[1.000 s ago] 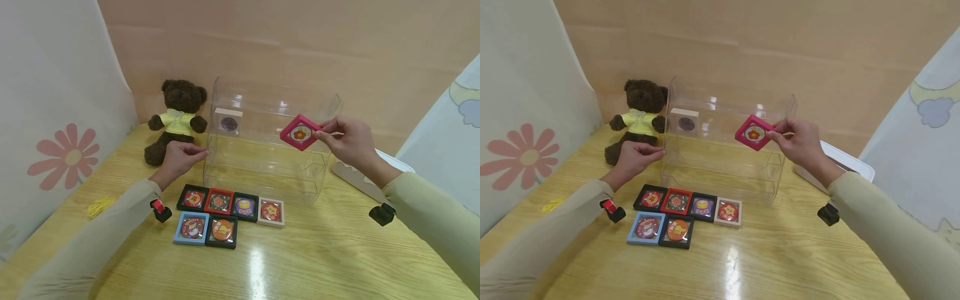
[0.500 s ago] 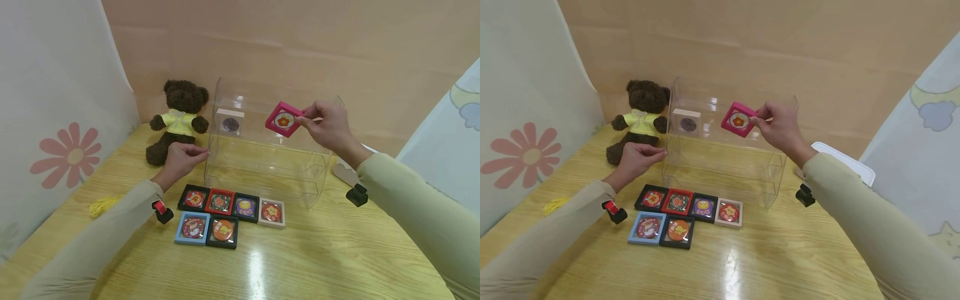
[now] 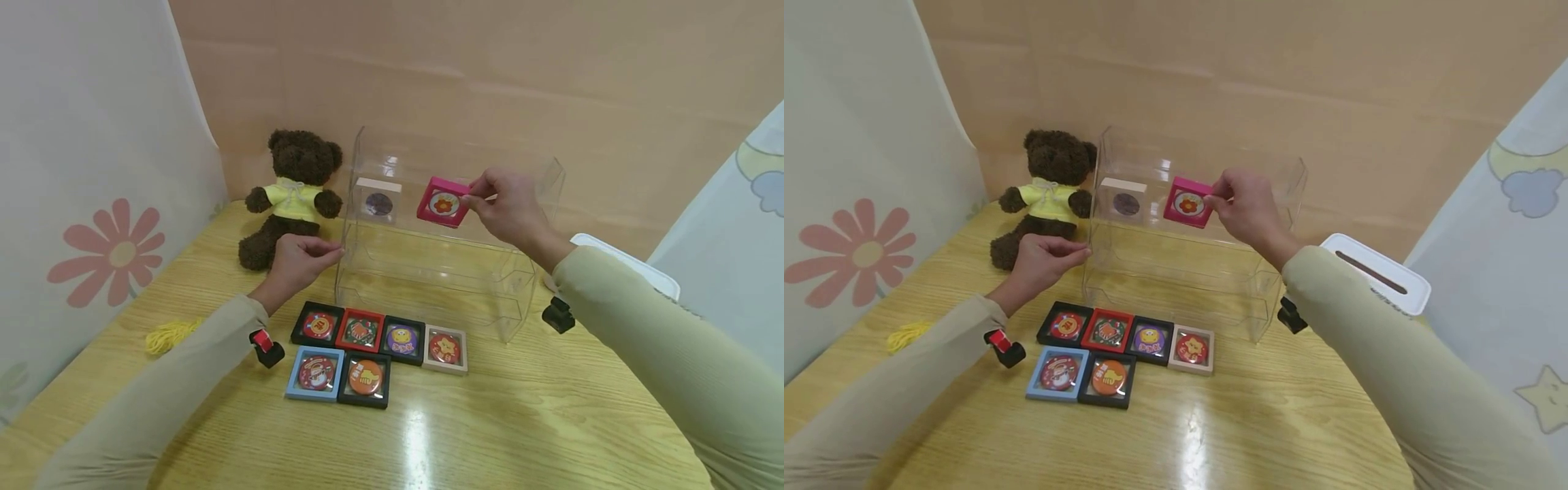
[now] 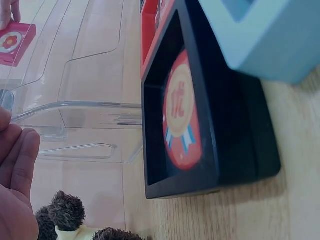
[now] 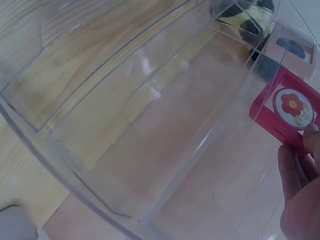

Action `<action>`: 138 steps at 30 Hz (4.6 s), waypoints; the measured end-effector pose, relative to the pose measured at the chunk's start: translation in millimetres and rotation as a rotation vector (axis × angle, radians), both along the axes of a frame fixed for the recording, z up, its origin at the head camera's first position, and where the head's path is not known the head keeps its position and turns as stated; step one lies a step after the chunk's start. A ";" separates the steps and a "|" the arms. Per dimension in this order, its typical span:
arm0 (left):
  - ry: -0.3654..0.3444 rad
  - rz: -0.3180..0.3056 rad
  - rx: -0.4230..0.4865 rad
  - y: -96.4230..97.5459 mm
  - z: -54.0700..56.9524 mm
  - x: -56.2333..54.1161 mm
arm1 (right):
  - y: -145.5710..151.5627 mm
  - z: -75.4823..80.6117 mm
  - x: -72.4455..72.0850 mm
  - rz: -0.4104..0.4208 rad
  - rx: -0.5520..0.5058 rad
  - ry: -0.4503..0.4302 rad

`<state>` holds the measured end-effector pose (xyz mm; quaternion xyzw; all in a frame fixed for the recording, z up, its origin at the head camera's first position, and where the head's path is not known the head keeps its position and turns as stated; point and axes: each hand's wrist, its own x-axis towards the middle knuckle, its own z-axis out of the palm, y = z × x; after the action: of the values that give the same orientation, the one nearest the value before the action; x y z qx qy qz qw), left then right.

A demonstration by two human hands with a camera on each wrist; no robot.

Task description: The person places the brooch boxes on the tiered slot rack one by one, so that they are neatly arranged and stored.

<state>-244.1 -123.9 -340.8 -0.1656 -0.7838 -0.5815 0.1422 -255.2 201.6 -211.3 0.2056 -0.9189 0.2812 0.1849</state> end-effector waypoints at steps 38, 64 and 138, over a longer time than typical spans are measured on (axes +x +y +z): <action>-0.020 -0.015 0.016 2.8 -4.8 1.8 | -23.5 -10.0 -4.6 0.034 0.068 -0.056; -0.037 -0.028 -0.013 -11.7 1.6 4.2 | 20.0 -120.1 104.5 0.272 -0.061 -0.047; -0.076 -0.028 -0.027 -14.5 4.0 7.5 | 39.7 -164.8 115.2 0.280 0.053 -0.368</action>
<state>-236.6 -138.4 -336.9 -0.1563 -0.7940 -0.5786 0.1019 -140.0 241.3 -376.1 0.2810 -0.9068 0.3128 -0.0317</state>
